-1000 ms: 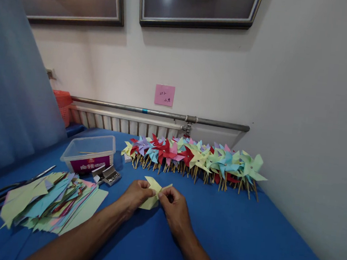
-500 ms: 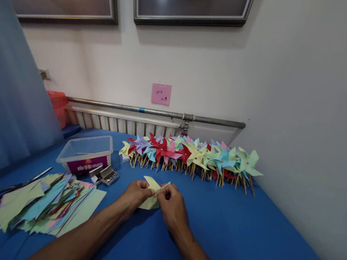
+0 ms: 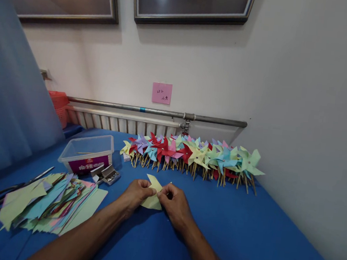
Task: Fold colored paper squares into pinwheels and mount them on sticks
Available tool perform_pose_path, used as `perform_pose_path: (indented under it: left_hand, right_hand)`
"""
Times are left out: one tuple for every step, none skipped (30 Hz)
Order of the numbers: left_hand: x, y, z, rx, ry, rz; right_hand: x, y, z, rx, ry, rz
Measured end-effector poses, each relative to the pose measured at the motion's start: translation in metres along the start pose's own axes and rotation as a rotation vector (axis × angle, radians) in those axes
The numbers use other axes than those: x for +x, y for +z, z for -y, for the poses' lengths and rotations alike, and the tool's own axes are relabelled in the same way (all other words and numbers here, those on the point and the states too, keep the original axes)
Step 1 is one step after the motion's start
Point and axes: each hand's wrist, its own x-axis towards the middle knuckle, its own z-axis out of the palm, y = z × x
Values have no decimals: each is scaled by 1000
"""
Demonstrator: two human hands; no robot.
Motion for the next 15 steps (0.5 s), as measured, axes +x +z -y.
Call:
perform_pose_path:
  left_hand:
    - [-1, 0, -1, 4, 3, 1]
    - [-1, 0, -1, 7, 6, 0]
    - [-1, 1, -1, 5, 7, 1]
    - [-1, 1, -1, 2, 5, 3]
    - [-1, 1, 0, -3, 4, 3]
    - [0, 1, 0, -8, 4, 1]
    - [1, 1, 0, -15, 4, -1]
    - [1, 1, 1, -24, 7, -3]
    - [2, 1, 1, -38, 7, -7]
    - [3, 1, 1, -59, 6, -10]
    - [3, 0, 1, -87, 3, -15]
    - [3, 0, 1, -118, 0, -19]
    - [3, -1, 1, -151, -1, -23]
    - [2, -1, 0, -179, -1, -26]
    - [2, -2, 0, -200, 2, -27]
  right_hand:
    - [0, -1, 0, 1, 8, 7]
    - [0, -1, 0, 3, 9, 11]
    - [0, -1, 0, 4, 9, 14]
    - [0, -1, 0, 7, 10, 17]
    - [0, -1, 0, 11, 10, 20]
    - [-1, -1, 0, 17, 12, 21]
    - [-1, -1, 0, 27, 13, 19]
    - [-1, 0, 0, 48, 12, 11]
    - [-1, 0, 0, 87, 7, -6]
    - [-1, 1, 0, 149, 1, -30]
    - [0, 2, -1, 227, -4, -59]
    - [1, 3, -3, 312, -6, -91]
    - [2, 5, -5, 392, -4, -121]
    - [3, 6, -7, 456, 5, -142]
    - [4, 8, -9, 499, 18, -148]
